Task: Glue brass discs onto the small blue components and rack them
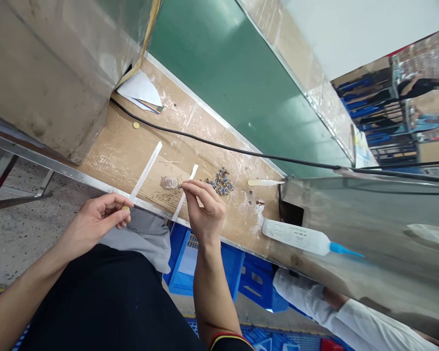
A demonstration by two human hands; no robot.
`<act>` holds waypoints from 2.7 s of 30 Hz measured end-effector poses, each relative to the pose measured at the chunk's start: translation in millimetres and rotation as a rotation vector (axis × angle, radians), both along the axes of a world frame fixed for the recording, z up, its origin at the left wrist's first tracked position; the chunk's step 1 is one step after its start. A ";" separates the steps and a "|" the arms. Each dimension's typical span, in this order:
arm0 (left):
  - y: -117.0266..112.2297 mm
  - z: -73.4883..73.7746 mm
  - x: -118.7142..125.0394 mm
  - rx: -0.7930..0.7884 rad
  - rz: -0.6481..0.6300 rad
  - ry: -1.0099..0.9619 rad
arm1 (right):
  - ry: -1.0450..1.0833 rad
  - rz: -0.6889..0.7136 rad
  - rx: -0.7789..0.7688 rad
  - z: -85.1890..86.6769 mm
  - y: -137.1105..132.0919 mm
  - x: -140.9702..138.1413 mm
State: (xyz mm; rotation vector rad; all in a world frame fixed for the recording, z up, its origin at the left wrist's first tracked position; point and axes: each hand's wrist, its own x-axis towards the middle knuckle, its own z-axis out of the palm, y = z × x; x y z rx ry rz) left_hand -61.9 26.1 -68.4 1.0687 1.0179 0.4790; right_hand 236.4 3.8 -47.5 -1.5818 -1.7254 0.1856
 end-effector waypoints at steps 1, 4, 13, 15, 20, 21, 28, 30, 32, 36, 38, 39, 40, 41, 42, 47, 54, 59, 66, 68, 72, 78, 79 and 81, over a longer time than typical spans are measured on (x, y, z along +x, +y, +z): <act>-0.3 -0.7 0.2 -0.003 0.010 -0.005 | -0.005 -0.001 0.001 -0.3 0.4 0.0; -0.9 -1.0 1.3 -0.026 0.038 -0.017 | -0.023 0.002 -0.017 -1.5 1.4 0.5; -4.1 1.0 7.6 -0.084 0.060 -0.056 | 0.050 -0.003 -0.024 -3.5 -1.5 3.2; -5.4 2.8 12.0 -0.086 0.064 -0.070 | 0.155 -0.060 -0.028 -2.3 -5.0 3.8; -6.1 13.0 27.9 -0.050 0.054 -0.082 | 0.758 -0.139 -0.058 1.7 -15.2 1.8; -5.9 15.4 31.3 -0.036 0.048 -0.084 | 0.886 -0.119 -0.075 2.9 -16.8 0.1; -7.0 28.1 50.5 0.014 -0.003 -0.140 | 1.420 -0.077 -0.256 11.0 -23.6 -20.2; -8.0 32.4 54.7 0.026 -0.007 -0.157 | 1.469 -0.072 -0.279 11.5 -25.1 -25.5; -8.9 36.9 58.1 0.048 -0.006 -0.162 | 1.468 -0.062 -0.280 11.7 -26.9 -29.6; -10.6 45.1 61.4 0.149 0.006 -0.126 | 1.208 -0.065 -0.156 15.9 -33.4 -35.2; -11.5 48.3 61.7 0.209 0.007 -0.090 | 0.942 -0.070 -0.068 20.6 -37.8 -38.0; -11.9 49.7 61.7 0.235 0.006 -0.070 | 0.813 -0.068 -0.035 23.4 -40.0 -39.6; -12.4 50.9 61.7 0.261 0.008 -0.050 | 0.701 -0.059 -0.010 26.3 -41.9 -41.3; -12.8 51.8 61.8 0.287 0.010 -0.032 | 0.612 -0.047 0.011 28.9 -43.4 -43.1; -13.2 52.6 61.9 0.310 0.012 -0.016 | 0.548 -0.036 0.029 31.2 -44.6 -45.0; -14.7 53.0 63.4 0.405 0.041 0.050 | 0.418 -0.011 0.088 36.2 -44.6 -53.1; -16.6 51.3 63.8 0.499 0.071 0.070 | 0.407 0.002 0.089 37.7 -42.9 -57.2; -17.7 51.8 64.6 0.593 0.070 0.083 | 0.374 -0.004 0.078 37.5 -44.5 -57.4; -19.4 52.2 64.2 0.631 0.073 0.080 | 0.378 0.009 0.077 38.0 -45.2 -57.2; -19.9 51.6 63.9 0.636 0.069 0.085 | 0.368 0.009 0.076 38.4 -44.9 -57.2; -20.2 50.9 63.9 0.652 0.065 0.092 | 0.348 0.013 0.077 39.6 -43.9 -57.0; -20.3 51.9 64.8 0.716 0.068 0.106 | 0.333 0.037 0.080 40.9 -43.7 -55.5; -20.4 52.4 64.9 0.740 0.069 0.114 | 0.322 0.043 0.079 41.0 -44.0 -54.9; -20.7 53.6 64.7 0.803 0.066 0.133 | 0.289 0.057 0.080 41.1 -44.8 -53.6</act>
